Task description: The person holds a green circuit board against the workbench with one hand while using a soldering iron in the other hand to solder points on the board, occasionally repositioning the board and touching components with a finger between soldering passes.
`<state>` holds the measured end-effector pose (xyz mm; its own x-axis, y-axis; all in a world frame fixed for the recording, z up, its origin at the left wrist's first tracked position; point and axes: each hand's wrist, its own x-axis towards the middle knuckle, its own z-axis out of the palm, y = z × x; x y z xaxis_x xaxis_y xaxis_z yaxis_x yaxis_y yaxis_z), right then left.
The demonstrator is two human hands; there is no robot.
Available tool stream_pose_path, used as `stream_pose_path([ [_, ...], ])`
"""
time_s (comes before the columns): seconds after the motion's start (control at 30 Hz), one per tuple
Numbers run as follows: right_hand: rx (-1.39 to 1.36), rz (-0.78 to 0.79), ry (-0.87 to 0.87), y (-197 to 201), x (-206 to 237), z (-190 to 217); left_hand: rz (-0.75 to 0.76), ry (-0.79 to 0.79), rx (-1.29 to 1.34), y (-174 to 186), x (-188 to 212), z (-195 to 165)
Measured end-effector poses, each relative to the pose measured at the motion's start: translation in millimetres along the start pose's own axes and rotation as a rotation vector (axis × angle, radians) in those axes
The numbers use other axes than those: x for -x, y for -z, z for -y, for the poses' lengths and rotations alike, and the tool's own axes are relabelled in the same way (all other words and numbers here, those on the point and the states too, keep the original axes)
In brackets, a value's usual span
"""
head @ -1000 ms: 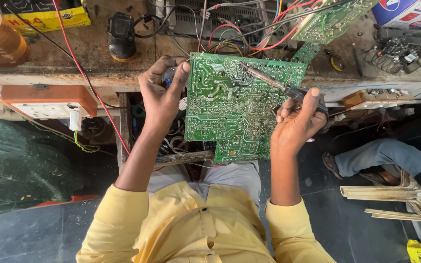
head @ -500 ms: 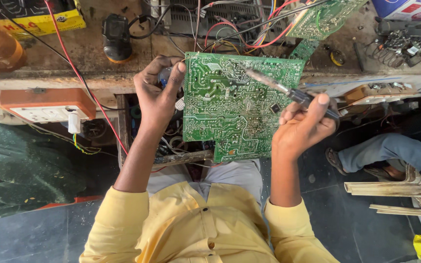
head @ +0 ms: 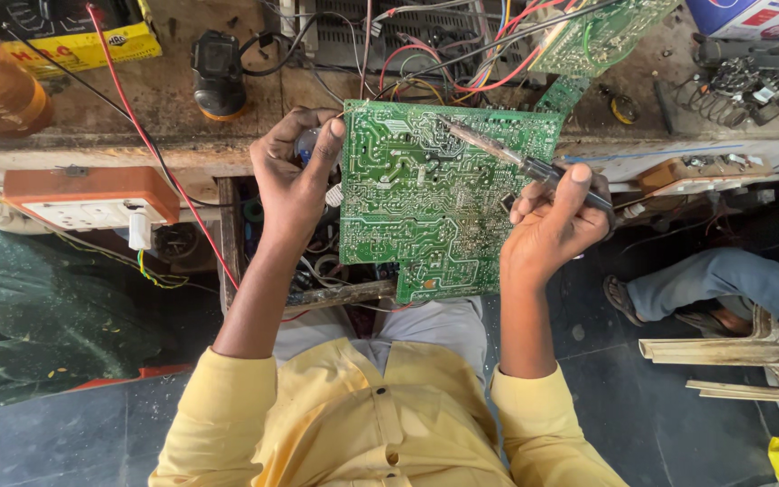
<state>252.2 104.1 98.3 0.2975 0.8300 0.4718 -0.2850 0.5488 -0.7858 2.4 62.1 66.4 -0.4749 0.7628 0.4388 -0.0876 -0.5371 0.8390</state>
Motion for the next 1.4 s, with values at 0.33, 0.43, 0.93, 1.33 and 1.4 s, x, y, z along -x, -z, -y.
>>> stream_pose_path([
  [0.33, 0.075, 0.032, 0.294, 8.7, 17.5, -14.1, -0.022, 0.067, 0.047, -1.9, 0.5, 1.8],
  [0.43, 0.200, 0.065, 0.383, 9.6, 20.8, -19.0, -0.022, 0.088, 0.059, -2.0, 1.4, 1.9],
  [0.93, 0.418, 0.179, 0.621, 10.5, 37.3, -15.5, -0.032, 0.105, 0.013, -2.5, 2.1, -0.7],
  [1.33, 0.416, 0.211, 0.588, 21.9, 9.2, 35.5, -0.025, 0.027, 0.071, 1.1, 4.7, 2.3],
  [1.4, 0.579, 0.399, 0.581, 20.1, -4.7, 61.2, -0.057, 0.112, 0.128, 2.7, 11.9, 2.6],
])
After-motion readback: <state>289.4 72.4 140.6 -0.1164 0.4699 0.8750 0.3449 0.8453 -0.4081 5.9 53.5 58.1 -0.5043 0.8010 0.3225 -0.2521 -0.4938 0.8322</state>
